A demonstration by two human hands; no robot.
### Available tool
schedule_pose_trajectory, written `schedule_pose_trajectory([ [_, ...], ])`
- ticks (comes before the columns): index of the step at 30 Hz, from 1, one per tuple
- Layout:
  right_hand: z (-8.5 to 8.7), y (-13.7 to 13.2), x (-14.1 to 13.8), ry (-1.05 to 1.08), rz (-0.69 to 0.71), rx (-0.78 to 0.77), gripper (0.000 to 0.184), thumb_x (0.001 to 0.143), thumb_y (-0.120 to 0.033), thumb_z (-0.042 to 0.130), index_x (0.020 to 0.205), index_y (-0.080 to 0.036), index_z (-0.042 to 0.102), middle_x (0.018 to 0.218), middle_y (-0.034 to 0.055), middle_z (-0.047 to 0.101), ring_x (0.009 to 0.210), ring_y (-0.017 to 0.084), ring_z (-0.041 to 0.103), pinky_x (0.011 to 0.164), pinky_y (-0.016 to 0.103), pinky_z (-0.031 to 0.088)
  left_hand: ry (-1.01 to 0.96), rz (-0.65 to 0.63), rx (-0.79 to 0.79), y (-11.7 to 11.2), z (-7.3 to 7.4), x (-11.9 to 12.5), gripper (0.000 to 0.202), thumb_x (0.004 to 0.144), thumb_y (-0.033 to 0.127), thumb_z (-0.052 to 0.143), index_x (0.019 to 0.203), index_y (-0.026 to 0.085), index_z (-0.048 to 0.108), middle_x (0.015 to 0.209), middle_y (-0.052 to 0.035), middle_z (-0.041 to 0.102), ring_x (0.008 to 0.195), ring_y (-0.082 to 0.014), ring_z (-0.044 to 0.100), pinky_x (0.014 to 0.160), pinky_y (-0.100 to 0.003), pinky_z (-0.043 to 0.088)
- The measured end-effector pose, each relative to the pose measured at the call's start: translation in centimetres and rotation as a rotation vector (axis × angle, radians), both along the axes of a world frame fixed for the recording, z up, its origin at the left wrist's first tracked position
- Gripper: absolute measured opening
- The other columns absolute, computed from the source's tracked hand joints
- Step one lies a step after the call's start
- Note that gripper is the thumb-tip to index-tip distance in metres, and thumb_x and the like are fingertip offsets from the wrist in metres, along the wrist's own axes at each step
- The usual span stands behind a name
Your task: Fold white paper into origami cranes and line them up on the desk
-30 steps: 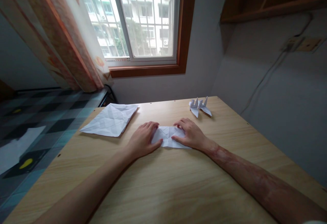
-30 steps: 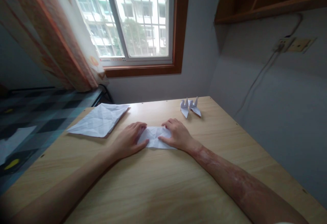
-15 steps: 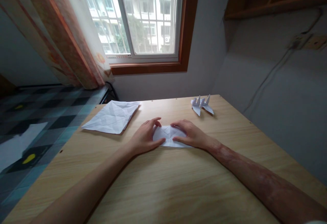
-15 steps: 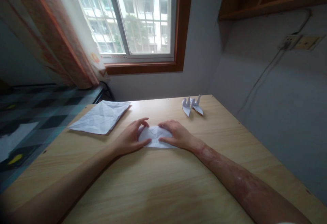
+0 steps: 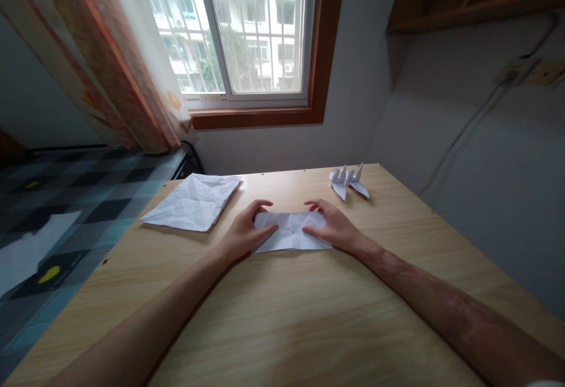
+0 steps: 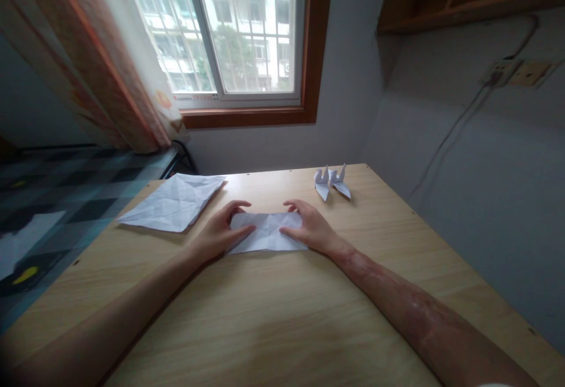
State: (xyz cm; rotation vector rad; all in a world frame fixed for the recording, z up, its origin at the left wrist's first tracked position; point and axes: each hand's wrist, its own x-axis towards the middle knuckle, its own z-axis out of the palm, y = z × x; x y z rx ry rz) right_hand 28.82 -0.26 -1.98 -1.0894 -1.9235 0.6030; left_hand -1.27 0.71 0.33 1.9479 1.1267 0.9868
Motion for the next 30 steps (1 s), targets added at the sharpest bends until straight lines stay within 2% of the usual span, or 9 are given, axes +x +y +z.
schedule_pose_trajectory([
  [3, -0.3, 0.3, 0.1, 0.072, -0.045, -0.115, 0.057, 0.082, -0.030, 0.087, 0.136, -0.022, 0.068, 0.107, 0.0045, 0.073, 0.091, 0.022, 0.069, 0.085, 0.035, 0.056, -0.112, 0.140, -0.013, 0.2, -0.1, 0.0, 0.059, 0.080, 0.037, 0.086, 0.132, 0.021, 0.063, 0.090, 0.0026, 0.064, 0.070, -0.0132, 0.059, 0.063, -0.025, 0.048],
  [6, -0.7, 0.5, 0.2, 0.157, -0.049, -0.166, 0.058, 0.083, -0.030, 0.084, 0.138, -0.023, 0.067, 0.101, 0.0014, 0.072, 0.082, 0.019, 0.067, 0.074, 0.030, 0.054, -0.117, 0.142, 0.049, -0.1, 0.1, 0.2, 0.045, 0.084, 0.035, 0.084, 0.123, 0.021, 0.066, 0.087, 0.0026, 0.063, 0.076, -0.0148, 0.062, 0.071, -0.027, 0.054],
  [8, -1.0, 0.6, 0.2, 0.191, -0.059, -0.166, 0.060, 0.083, -0.029, 0.083, 0.139, -0.025, 0.065, 0.101, 0.0010, 0.071, 0.081, 0.019, 0.067, 0.071, 0.029, 0.053, -0.013, 0.050, 0.128, -0.5, 0.4, 0.5, 0.022, 0.092, 0.035, 0.077, 0.108, 0.022, 0.071, 0.094, -0.0022, 0.070, 0.089, -0.0190, 0.068, 0.080, -0.031, 0.059],
  [10, -1.1, 0.6, 0.2, 0.208, -0.059, -0.159, 0.059, 0.083, -0.028, 0.082, 0.140, -0.025, 0.065, 0.101, 0.0009, 0.071, 0.081, 0.019, 0.068, 0.070, 0.028, 0.053, 0.118, -0.075, 0.237, -1.0, 0.8, 0.8, 0.013, 0.099, 0.035, 0.072, 0.100, 0.022, 0.074, 0.105, -0.0068, 0.076, 0.099, -0.0225, 0.072, 0.088, -0.035, 0.061],
  [14, -0.9, 0.5, 0.2, 0.219, -0.063, -0.139, 0.055, 0.084, -0.028, 0.080, 0.138, -0.025, 0.065, 0.101, 0.0012, 0.072, 0.082, 0.019, 0.069, 0.071, 0.029, 0.053, 0.359, -0.327, 0.424, -1.8, 1.6, 1.3, 0.024, 0.101, 0.040, 0.073, 0.119, 0.024, 0.076, 0.130, -0.0123, 0.078, 0.118, -0.0290, 0.075, 0.105, -0.045, 0.060],
  [17, -0.7, 0.5, 0.2, 0.217, -0.091, -0.125, 0.056, 0.083, -0.028, 0.081, 0.137, -0.025, 0.065, 0.102, 0.0019, 0.073, 0.084, 0.019, 0.070, 0.073, 0.029, 0.054, 0.473, -0.409, 0.466, -2.0, 1.8, 1.4, 0.039, 0.101, 0.046, 0.074, 0.134, 0.025, 0.072, 0.143, -0.0141, 0.074, 0.129, -0.0324, 0.072, 0.110, -0.048, 0.059],
  [20, -0.7, 0.6, 0.2, 0.234, -0.098, -0.132, 0.056, 0.083, -0.030, 0.081, 0.137, -0.025, 0.065, 0.103, 0.0025, 0.073, 0.086, 0.020, 0.070, 0.072, 0.029, 0.054, 0.501, -0.379, 0.485, -1.9, 1.5, 1.3, 0.041, 0.100, 0.049, 0.076, 0.133, 0.025, 0.072, 0.144, -0.0140, 0.074, 0.131, -0.0332, 0.072, 0.111, -0.050, 0.058],
  [25, -0.9, 0.7, 0.0, 0.254, -0.098, -0.139, 0.055, 0.084, -0.033, 0.082, 0.136, -0.025, 0.065, 0.100, 0.0013, 0.072, 0.086, 0.019, 0.070, 0.075, 0.030, 0.055, 0.516, -0.285, 0.501, -1.9, 1.0, 1.4, 0.030, 0.103, 0.048, 0.071, 0.122, 0.025, 0.075, 0.141, -0.0121, 0.076, 0.126, -0.0311, 0.073, 0.108, -0.048, 0.059],
  [30, -0.6, 0.3, -0.1, 0.249, -0.062, -0.168, 0.044, 0.088, -0.036, 0.081, 0.128, -0.023, 0.069, 0.090, -0.0004, 0.069, 0.081, 0.018, 0.066, 0.072, 0.029, 0.052, 0.554, -0.213, 0.510, -1.9, 1.1, 1.5, 0.035, 0.097, 0.056, 0.077, 0.116, 0.026, 0.076, 0.138, -0.0115, 0.077, 0.123, -0.0348, 0.072, 0.109, -0.054, 0.055],
])
